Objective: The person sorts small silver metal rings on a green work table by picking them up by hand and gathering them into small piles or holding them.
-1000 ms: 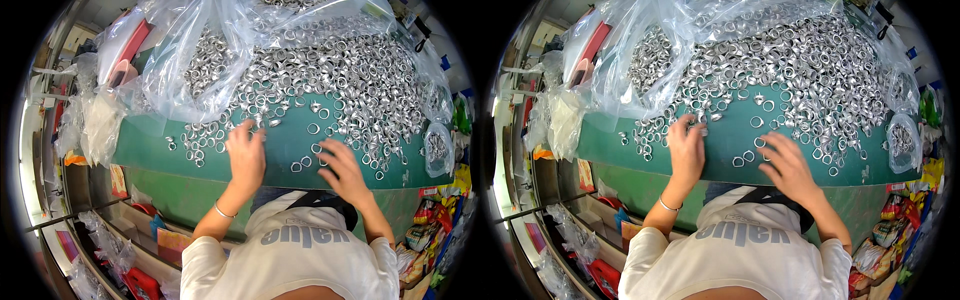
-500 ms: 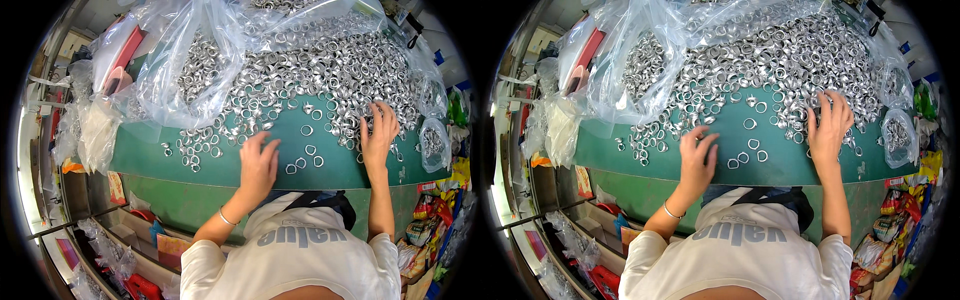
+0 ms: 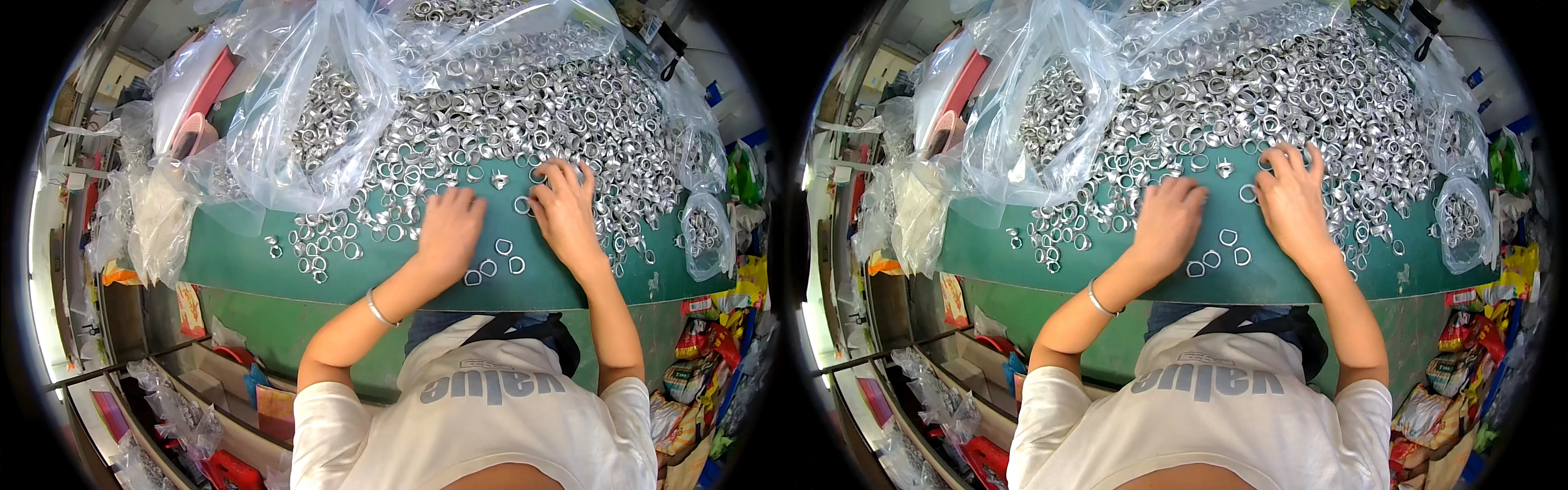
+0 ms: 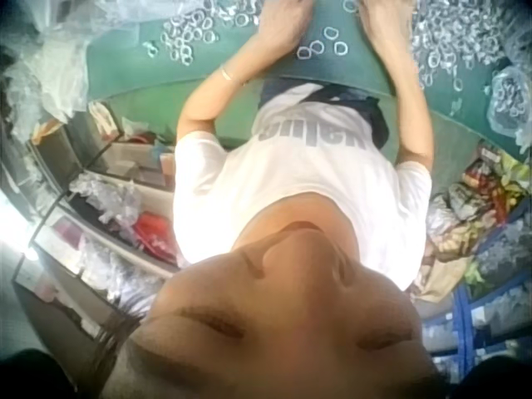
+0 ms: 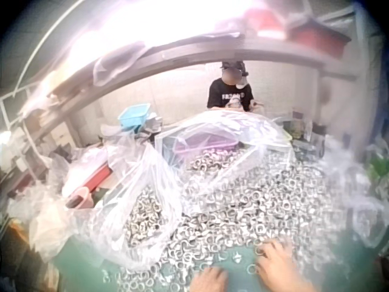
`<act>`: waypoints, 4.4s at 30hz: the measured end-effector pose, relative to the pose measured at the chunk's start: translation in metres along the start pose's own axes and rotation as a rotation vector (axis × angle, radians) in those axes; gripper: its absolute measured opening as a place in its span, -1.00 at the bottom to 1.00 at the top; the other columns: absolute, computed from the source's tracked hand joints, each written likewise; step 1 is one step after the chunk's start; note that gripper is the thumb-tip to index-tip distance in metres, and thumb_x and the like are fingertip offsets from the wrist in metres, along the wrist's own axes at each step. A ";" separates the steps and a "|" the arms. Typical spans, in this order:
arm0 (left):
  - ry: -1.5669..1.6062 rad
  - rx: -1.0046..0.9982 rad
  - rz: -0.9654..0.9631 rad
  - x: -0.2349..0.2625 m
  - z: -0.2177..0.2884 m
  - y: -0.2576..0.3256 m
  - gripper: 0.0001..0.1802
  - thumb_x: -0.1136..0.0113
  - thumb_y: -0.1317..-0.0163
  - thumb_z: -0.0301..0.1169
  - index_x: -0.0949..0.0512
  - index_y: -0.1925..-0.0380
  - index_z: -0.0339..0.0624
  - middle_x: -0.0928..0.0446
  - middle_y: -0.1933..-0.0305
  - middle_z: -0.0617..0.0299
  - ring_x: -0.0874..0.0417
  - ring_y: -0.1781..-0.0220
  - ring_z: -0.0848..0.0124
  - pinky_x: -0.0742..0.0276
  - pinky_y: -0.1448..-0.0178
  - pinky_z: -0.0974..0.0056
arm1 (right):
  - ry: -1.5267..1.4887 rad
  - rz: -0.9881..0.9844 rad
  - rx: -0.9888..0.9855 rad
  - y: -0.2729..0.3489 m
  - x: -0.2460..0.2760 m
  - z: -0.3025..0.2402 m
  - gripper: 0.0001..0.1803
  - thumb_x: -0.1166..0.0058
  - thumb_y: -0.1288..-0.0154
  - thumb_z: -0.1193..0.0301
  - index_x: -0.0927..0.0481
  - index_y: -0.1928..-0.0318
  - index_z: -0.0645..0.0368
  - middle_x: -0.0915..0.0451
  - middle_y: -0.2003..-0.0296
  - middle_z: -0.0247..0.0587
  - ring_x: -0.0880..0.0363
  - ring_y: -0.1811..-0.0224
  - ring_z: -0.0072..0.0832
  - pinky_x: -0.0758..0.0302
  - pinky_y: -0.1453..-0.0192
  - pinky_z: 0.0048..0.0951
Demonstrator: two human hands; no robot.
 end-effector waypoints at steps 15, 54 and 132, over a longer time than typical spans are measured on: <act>-0.284 0.192 0.211 0.014 -0.025 0.019 -0.58 -0.29 -0.02 -0.50 -0.52 0.04 -0.12 -0.26 -0.24 0.03 -0.24 -0.27 -0.01 -0.16 -0.13 -0.07 | 0.177 0.178 -0.131 -0.020 -0.007 0.016 -0.69 -0.18 0.00 0.56 -0.56 0.15 0.24 -0.45 0.07 -0.11 -0.36 -0.10 -0.18 -0.19 -0.26 0.03; 0.162 0.009 0.083 0.009 -0.001 0.004 -0.47 -0.20 -0.08 -0.57 -0.42 -0.13 -0.18 -0.41 -0.09 0.07 -0.43 -0.08 0.08 -0.34 -0.06 0.09 | -0.178 0.158 0.017 -0.004 -0.006 -0.017 -0.76 -0.25 -0.10 0.42 -0.61 0.22 0.25 -0.46 0.03 -0.15 -0.37 -0.13 -0.19 -0.21 -0.24 -0.06; 0.310 0.005 0.018 0.011 0.001 0.015 -0.59 -0.29 -0.05 -0.55 -0.52 0.04 -0.21 -0.41 -0.01 0.07 -0.42 -0.05 0.08 -0.41 -0.12 0.11 | 0.023 0.106 -0.050 0.002 -0.013 -0.002 -0.89 -0.17 -0.12 0.48 -0.55 0.31 0.18 -0.49 0.24 -0.20 -0.43 0.06 -0.27 -0.23 -0.17 -0.09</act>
Point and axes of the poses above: each hand's wrist, its own y-axis away from the middle knuckle, its own x-axis out of the back of the hand, z = x × y, the point moved 1 cm from there along -y, towards the middle knuckle
